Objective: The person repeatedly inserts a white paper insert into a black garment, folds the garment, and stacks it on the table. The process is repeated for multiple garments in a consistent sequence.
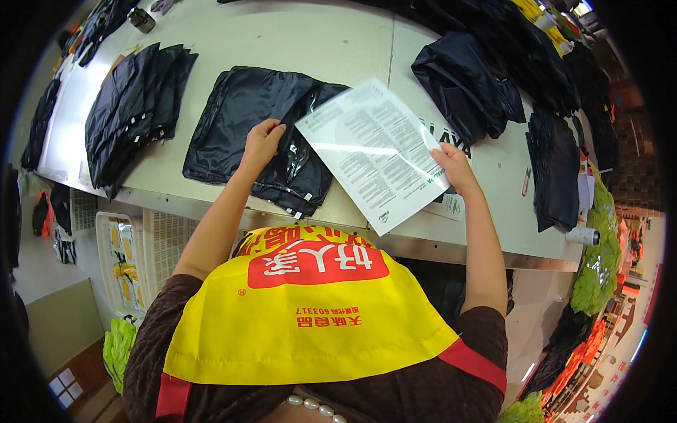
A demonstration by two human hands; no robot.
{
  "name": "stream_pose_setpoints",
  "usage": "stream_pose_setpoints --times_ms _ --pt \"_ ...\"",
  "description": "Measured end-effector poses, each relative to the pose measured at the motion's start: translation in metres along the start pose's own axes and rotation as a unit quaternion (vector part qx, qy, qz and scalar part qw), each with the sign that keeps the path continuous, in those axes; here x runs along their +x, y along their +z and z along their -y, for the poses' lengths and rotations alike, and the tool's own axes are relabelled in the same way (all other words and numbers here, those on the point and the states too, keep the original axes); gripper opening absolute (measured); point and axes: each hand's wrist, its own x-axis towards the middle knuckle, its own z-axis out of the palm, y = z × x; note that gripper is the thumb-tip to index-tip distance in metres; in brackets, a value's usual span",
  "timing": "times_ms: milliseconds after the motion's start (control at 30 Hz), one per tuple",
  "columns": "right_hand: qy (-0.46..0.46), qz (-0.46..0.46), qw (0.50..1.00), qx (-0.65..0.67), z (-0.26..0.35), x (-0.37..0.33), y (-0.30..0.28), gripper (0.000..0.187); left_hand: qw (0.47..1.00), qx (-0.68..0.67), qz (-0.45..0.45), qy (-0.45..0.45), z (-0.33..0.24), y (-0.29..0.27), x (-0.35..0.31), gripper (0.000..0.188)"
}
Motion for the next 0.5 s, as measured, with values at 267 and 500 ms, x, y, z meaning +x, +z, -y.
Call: stream_pose_setpoints --times_ms 267,500 --pt "-0.022 0.041 0.994 -0.100 0.007 0.008 0.015 0.022 0.996 0.054 0.005 0.076 -0.012 0.000 -0.003 0.022" --pt "0.071 0.130 0.980 -0.134 0.030 0.031 0.061 0.023 0.974 0.140 -0.003 0.176 -0.023 0.011 -0.015 0.018"
